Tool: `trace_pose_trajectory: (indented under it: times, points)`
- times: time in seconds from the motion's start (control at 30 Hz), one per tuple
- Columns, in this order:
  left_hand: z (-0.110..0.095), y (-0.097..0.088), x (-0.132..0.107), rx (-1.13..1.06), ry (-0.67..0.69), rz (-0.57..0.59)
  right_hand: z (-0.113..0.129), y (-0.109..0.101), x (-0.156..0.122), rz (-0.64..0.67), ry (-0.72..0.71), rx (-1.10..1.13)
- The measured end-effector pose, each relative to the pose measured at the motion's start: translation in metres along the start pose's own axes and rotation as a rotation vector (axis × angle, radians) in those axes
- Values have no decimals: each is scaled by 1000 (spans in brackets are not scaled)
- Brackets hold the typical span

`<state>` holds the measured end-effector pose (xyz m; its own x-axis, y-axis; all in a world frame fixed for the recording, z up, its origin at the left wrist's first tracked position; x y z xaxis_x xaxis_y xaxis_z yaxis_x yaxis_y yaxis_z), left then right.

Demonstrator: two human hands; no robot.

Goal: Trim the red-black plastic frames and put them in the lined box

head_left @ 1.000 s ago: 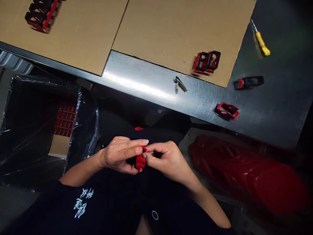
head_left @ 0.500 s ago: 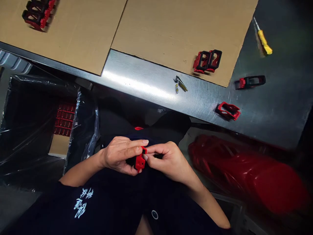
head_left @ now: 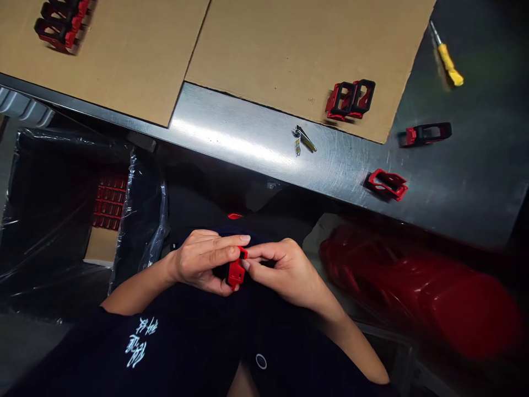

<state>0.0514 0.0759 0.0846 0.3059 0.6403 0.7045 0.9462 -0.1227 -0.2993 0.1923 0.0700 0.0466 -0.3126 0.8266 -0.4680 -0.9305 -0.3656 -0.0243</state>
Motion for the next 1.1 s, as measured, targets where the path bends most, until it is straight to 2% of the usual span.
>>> trace_pose_trajectory:
  times: [0.2, 0.4, 0.57, 0.77, 0.93, 1.1]
  points:
    - [0, 0, 0, -1, -7, 2, 0, 0, -1, 65, -51, 47]
    - [1, 0, -3, 31, 6, -3, 0, -2, 0, -51, -62, -37]
    - [0, -1, -2, 16, 3, -17, 6, -1, -4, 31, -108, -31]
    - [0, -1, -1, 3, 6, -32, 6, 1, -5, 21, -119, -120]
    - [-1, -2, -1, -1, 8, -41, 8, 3, -9, 107, -188, -82]
    - [-1, -1, -2, -7, 20, -59, 15, 5, -4, 27, -150, -113]
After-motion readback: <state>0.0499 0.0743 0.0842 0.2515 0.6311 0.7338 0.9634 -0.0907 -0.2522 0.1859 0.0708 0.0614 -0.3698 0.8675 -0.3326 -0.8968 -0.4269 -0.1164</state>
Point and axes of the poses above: each hand's wrist, its own x-axis towards the middle knuckle, its own y-axis out of the palm, z = x × y, the point moved 8 cm from there along x, towards the middle knuckle, and after that the axes turned 12 degrees about -z, right-handed, at the moved point
